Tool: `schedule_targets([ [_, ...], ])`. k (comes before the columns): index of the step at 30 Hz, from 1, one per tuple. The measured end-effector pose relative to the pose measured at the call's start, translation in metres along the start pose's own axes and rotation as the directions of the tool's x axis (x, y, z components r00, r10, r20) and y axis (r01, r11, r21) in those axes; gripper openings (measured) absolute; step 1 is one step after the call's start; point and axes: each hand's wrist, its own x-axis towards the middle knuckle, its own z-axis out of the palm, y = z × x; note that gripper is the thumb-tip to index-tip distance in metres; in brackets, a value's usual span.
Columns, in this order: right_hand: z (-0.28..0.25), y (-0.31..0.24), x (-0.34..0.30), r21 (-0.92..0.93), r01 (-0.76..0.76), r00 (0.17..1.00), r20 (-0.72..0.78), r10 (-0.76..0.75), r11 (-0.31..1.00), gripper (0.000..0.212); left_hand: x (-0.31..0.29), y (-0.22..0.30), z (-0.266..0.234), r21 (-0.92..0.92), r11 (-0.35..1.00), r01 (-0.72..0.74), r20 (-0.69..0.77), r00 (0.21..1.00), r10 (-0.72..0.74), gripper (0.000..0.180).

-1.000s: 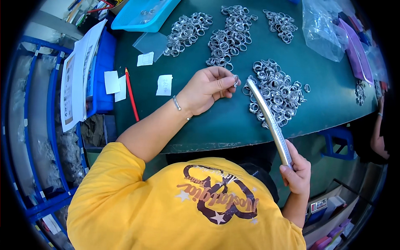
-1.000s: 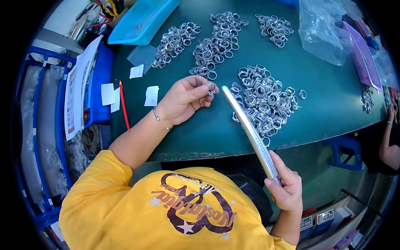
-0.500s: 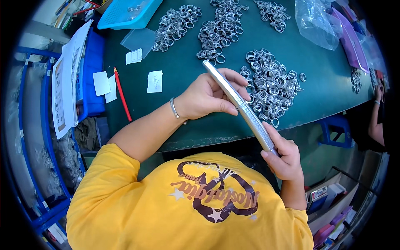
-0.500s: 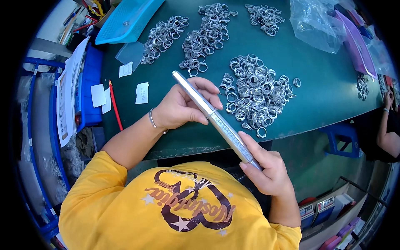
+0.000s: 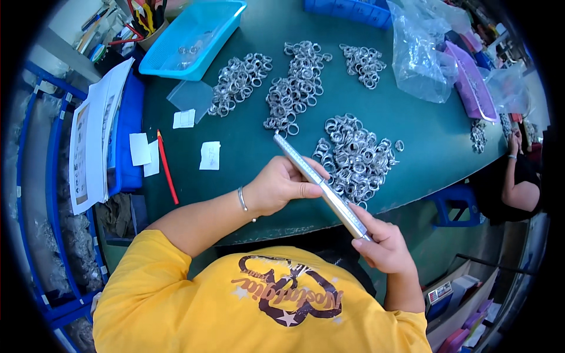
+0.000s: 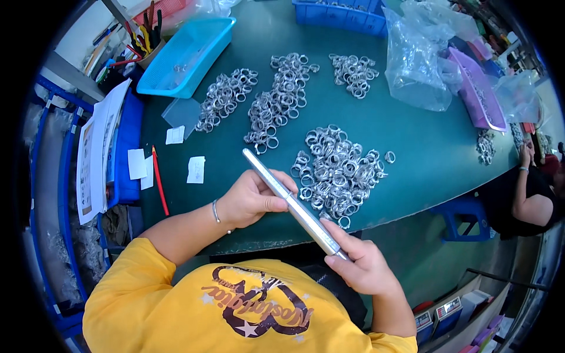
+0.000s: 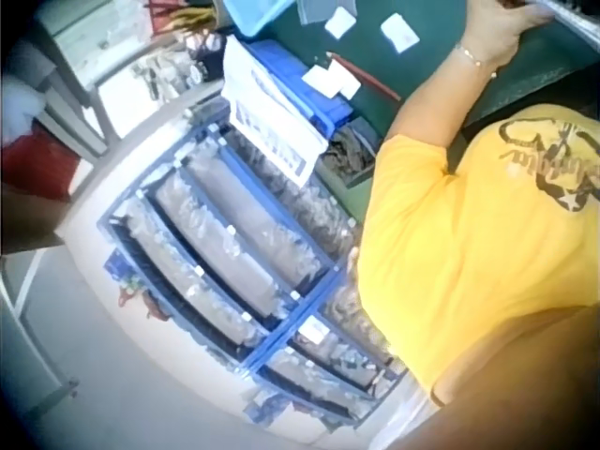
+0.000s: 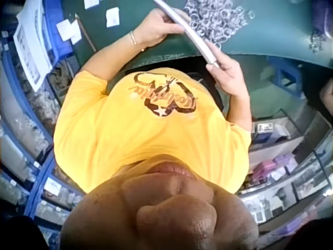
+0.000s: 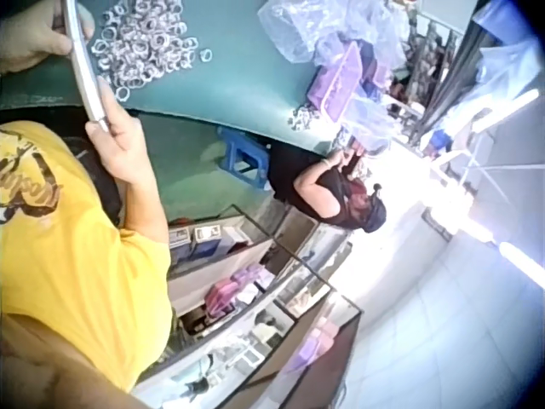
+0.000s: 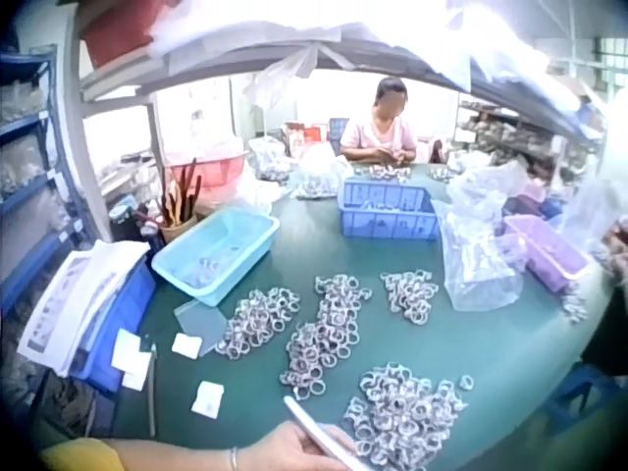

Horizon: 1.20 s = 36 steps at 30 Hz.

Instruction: The person picks up metal rings from a workbench and slides them one by one onto a tapered metal ring mandrel.

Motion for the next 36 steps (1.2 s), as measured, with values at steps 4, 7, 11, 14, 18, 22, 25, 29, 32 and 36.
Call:
schedule_targets([
  [4,-0.012,0.002,-0.010,-0.200,0.029,0.999,-0.023,-0.034,0.979,0.058,0.009,0.001,-0.025,-0.198,0.976,-0.090,-0.100,0.992,0.072,0.030],
  [7,-0.020,-0.005,-0.012,0.041,-0.185,0.982,-0.021,0.186,0.982,0.059,0.010,0.018,-0.015,0.016,0.986,-0.168,-0.056,0.984,0.169,0.038],
  [11,-0.045,-0.014,0.012,0.285,-0.079,0.955,-0.252,0.154,0.955,0.055,0.017,0.021,-0.006,0.804,0.588,-0.089,-0.053,0.974,0.220,0.051],
  [14,-0.067,-0.031,0.045,0.425,-0.067,0.894,-0.377,0.243,0.903,0.055,0.027,0.008,-0.005,0.942,0.187,-0.279,0.171,0.877,0.449,0.045],
  [18,-0.101,-0.038,0.071,0.480,-0.095,0.887,-0.358,0.293,0.872,0.049,0.029,0.003,-0.004,0.954,0.024,-0.297,0.259,0.864,0.431,0.036],
  [22,-0.112,-0.047,0.068,0.528,-0.135,0.887,-0.313,0.340,0.839,0.045,0.020,0.008,-0.005,0.944,0.166,-0.285,0.195,0.889,0.415,0.027],
  [25,-0.111,-0.046,0.054,0.526,-0.126,0.888,-0.318,0.332,0.841,0.047,0.015,0.010,-0.006,0.936,0.225,-0.272,0.169,0.904,0.392,0.023],
  [29,-0.107,-0.036,0.035,0.490,-0.069,0.889,-0.365,0.276,0.869,0.051,0.016,0.008,-0.008,0.918,0.276,-0.284,0.159,0.903,0.398,0.012],
  [32,-0.104,-0.035,0.028,0.489,-0.046,0.887,-0.381,0.261,0.871,0.051,0.014,0.009,-0.005,0.914,0.282,-0.293,0.166,0.902,0.397,0.012],
  [36,-0.088,-0.035,0.020,0.436,-0.054,0.883,-0.400,0.247,0.898,0.052,0.012,0.009,-0.001,0.912,0.306,-0.272,0.147,0.915,0.375,0.010],
])
